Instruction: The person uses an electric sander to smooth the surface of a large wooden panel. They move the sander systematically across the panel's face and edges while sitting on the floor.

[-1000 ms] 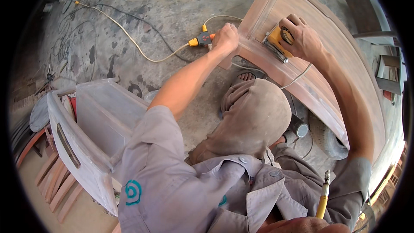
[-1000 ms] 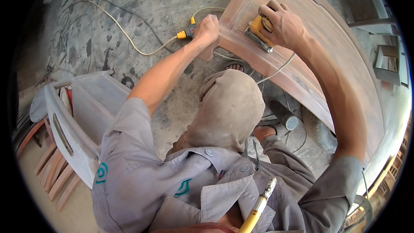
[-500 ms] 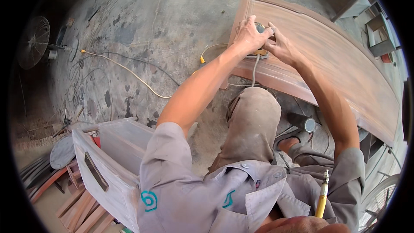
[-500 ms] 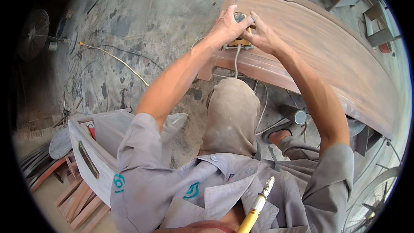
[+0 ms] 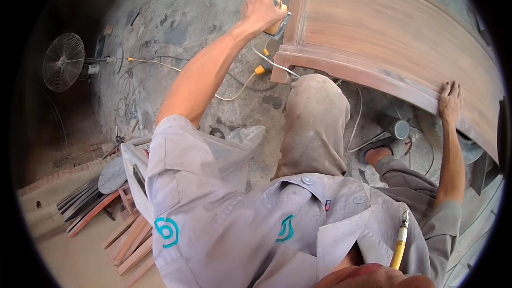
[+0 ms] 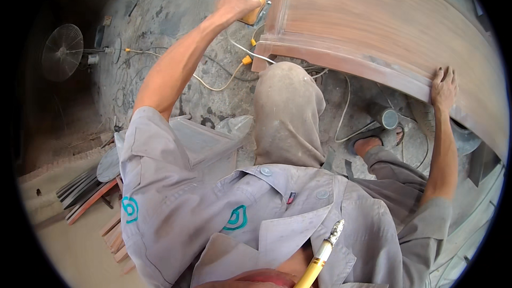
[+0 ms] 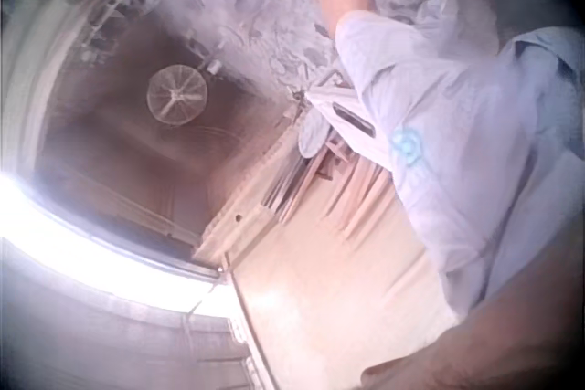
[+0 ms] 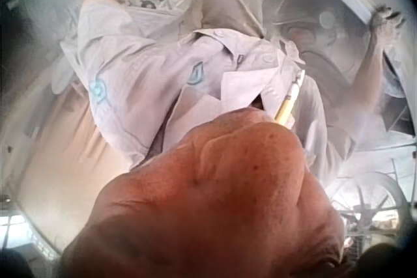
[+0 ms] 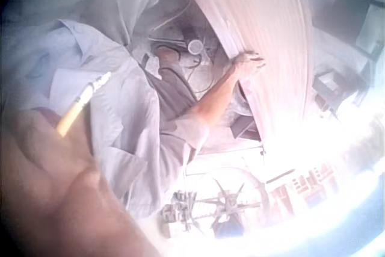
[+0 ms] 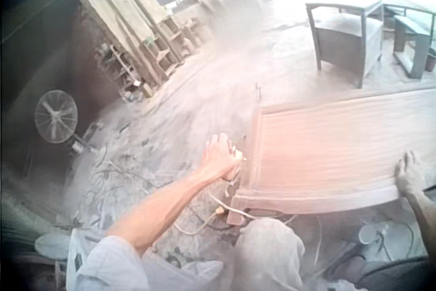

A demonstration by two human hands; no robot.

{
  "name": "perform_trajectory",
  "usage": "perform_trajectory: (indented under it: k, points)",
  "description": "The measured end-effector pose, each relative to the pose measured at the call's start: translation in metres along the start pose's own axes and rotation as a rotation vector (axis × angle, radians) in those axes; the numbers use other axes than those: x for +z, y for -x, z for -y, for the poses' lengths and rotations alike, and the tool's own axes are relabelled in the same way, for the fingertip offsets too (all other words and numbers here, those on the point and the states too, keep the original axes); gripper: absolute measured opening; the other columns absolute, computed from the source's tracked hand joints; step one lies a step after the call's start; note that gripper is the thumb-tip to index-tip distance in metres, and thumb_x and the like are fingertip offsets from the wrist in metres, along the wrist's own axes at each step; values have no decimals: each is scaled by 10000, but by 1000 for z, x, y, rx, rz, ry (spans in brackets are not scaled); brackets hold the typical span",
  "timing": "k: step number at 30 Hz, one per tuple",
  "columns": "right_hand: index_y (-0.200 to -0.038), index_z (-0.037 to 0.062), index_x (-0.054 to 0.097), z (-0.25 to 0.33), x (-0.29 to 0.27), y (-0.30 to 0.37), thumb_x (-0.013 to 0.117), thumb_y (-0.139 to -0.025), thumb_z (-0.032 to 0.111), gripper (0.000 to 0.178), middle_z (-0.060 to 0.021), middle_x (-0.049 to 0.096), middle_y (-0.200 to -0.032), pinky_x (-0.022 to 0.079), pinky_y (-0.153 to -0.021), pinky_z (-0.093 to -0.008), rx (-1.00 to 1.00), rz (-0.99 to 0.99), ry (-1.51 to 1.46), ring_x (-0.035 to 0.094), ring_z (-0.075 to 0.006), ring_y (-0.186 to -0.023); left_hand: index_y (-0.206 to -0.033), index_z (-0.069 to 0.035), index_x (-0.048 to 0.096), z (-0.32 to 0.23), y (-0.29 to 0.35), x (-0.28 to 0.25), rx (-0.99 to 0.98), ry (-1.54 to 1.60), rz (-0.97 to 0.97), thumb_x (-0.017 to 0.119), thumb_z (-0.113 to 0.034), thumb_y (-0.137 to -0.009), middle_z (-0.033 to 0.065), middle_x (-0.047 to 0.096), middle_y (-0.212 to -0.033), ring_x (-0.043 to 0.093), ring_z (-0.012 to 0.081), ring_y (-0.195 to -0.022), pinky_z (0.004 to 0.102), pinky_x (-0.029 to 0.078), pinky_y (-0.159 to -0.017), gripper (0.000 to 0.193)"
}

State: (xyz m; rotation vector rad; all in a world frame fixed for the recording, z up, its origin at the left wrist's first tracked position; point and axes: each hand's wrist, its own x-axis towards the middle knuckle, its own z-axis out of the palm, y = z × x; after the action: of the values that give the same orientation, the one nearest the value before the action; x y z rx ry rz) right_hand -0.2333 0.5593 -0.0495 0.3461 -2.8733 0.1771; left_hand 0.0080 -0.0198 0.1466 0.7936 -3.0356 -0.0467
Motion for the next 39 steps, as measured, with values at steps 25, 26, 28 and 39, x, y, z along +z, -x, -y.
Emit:
perform_trajectory:
  k: [25, 26, 28, 39]
  points:
    - [-1506, 137, 488, -19, 15, -5, 443, -1040, 496, 589, -148, 457, -1561, 366, -1169, -453, 57, -36, 17, 443, -369, -1417, -1131, 20, 641, -21, -9, 34, 365, -79, 241, 781, -329, -763, 217, 646, -1148, 637, 400, -1110, 490, 585, -866, 526]
    - [-1506, 137, 487, -18, 16, -4, 443, -1040, 496, 590, -148, 457, -1561, 366, -1169, -452, 57, -37, 15, 443, -369, -1417, -1089, 21, 663, -18, -8, 38, 403, -82, 139, 787, -315, -753, 215, 670, -1096, 669, 390, -1054, 479, 596, -831, 492]
    - [-1507, 137, 486, -12, 18, -5, 445, -1039, 496, 591, -148, 458, -1560, 366, -1169, -452, 50, -38, 5, 443, -369, -1417, -1065, 17, 671, -2, -21, 49, 475, -54, 80, 789, -292, -739, 210, 680, -1076, 681, 392, -1020, 470, 601, -804, 464]
    - [-1512, 144, 477, -15, 26, -7, 433, -1038, 517, 605, -147, 460, -1559, 367, -1167, -452, 29, -34, 16, 440, -368, -1420, -925, 2, 691, -19, -11, 36, 693, -25, -67, 699, -200, -800, 200, 689, -883, 698, 361, -859, 460, 576, -756, 237]
